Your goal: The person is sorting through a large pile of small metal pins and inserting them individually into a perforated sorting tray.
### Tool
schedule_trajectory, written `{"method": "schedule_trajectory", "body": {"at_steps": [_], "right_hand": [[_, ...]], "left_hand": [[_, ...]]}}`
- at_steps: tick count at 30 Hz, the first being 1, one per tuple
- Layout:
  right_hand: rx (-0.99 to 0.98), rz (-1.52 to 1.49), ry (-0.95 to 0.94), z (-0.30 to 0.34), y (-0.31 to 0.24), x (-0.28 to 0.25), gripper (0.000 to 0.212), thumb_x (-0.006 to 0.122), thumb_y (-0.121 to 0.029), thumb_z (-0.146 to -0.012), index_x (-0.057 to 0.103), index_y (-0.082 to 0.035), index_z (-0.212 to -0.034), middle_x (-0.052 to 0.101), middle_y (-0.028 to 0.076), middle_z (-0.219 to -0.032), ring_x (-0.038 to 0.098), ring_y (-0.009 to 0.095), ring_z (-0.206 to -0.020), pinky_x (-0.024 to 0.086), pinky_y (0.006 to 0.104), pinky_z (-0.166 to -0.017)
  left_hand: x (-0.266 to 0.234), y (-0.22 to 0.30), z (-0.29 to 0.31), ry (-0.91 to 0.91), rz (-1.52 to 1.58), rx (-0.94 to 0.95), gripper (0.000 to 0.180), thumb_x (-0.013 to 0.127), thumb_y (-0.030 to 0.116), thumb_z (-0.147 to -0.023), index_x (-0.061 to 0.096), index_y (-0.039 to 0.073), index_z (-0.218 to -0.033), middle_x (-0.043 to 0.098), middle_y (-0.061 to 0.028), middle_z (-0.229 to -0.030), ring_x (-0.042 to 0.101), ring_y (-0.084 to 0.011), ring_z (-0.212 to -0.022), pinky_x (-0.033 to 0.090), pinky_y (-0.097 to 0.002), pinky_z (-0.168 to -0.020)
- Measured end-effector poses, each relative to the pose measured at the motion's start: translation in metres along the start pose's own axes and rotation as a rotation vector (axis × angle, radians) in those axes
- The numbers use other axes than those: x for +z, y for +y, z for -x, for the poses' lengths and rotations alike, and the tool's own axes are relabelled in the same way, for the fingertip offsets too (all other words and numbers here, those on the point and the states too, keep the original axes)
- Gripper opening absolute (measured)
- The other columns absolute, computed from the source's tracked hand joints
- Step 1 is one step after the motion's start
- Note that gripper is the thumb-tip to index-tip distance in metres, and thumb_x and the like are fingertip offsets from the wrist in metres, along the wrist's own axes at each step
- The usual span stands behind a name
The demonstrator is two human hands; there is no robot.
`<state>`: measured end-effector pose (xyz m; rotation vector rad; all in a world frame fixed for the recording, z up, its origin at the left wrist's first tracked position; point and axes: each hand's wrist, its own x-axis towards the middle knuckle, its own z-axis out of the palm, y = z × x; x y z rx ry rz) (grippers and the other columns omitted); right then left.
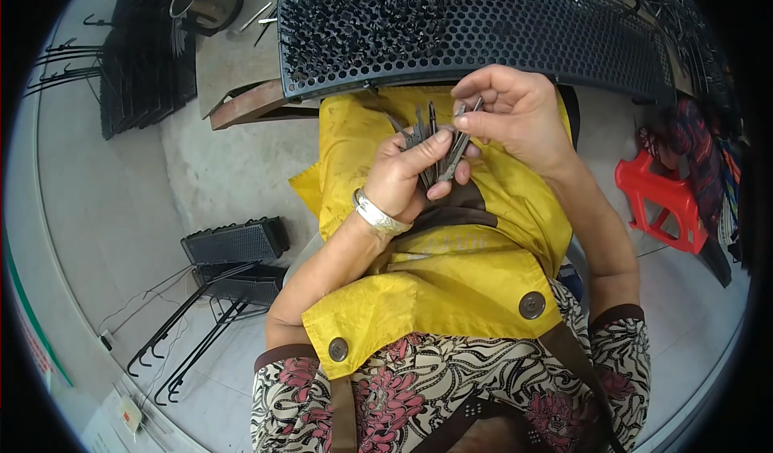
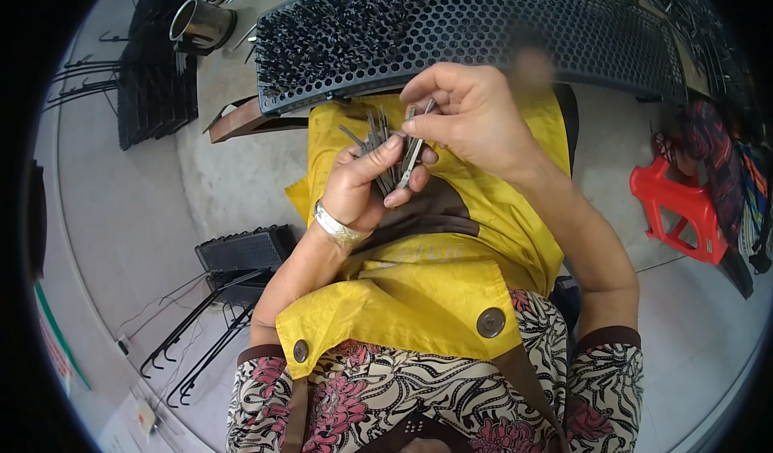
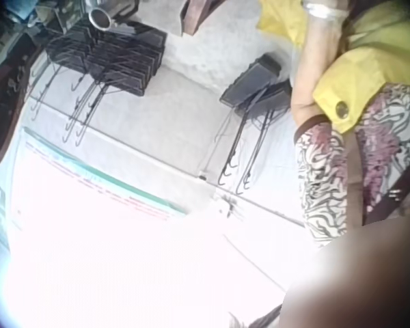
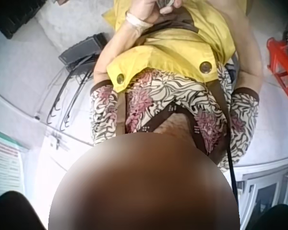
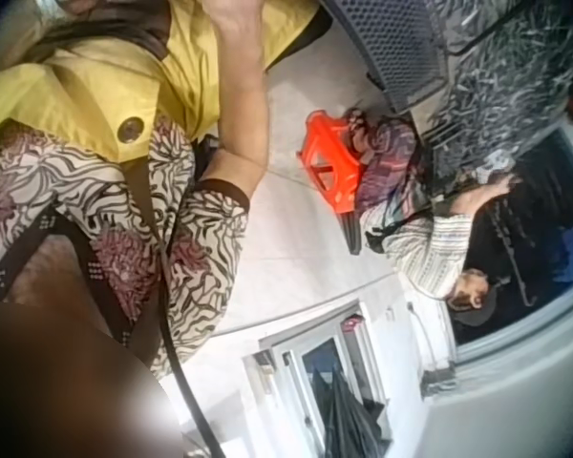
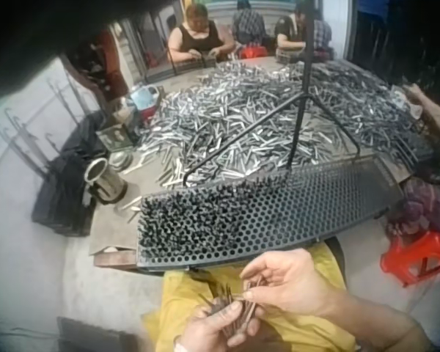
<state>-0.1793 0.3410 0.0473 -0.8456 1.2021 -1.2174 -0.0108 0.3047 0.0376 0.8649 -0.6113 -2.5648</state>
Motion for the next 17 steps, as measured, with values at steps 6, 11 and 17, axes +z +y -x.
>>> {"method": "schedule_trajectory", "body": {"at_steps": [6, 11, 17], "right_hand": [[-0.719, 0.81, 0.426, 0.011, 0.0, 0.009, 0.021, 0.063, 0.005, -0.07, 0.057, 0.005, -0.09, 0.06, 0.013, -0.082, 0.057, 0.016, -0.068, 0.046, 0.0244, -0.057], [-1.16, 1.008, -0.03, 0.025, 0.013, 0.017, 0.031, 0.062, -0.006, -0.06, 0.057, 0.008, -0.088, 0.057, 0.02, -0.089, 0.054, 0.032, -0.082, 0.046, 0.0372, -0.066], [-0.979, 0.846, -0.185, 0.031, 0.023, 0.018, 0.037, 0.071, -0.014, -0.057, 0.059, 0.003, -0.088, 0.058, 0.016, -0.102, 0.051, 0.034, -0.091, 0.041, 0.0489, -0.073]], "left_hand": [[0.0, 0.002, -0.004, 0.253, 0.104, -0.059, 0.026, 0.051, 0.019, -0.088, 0.053, -0.005, -0.099, 0.061, -0.0141, -0.087, 0.061, -0.0189, -0.07, 0.049, -0.0263, -0.053], [0.001, 0.007, 0.002, 0.151, 0.319, -0.126, 0.023, 0.051, 0.017, -0.088, 0.055, -0.003, -0.098, 0.06, -0.0121, -0.088, 0.061, -0.0197, -0.076, 0.052, -0.0304, -0.065], [-0.007, 0.008, 0.004, 0.093, 0.071, -0.036, 0.02, 0.055, 0.013, -0.085, 0.057, -0.001, -0.098, 0.061, -0.0108, -0.087, 0.06, -0.0205, -0.077, 0.051, -0.0307, -0.069]]}}
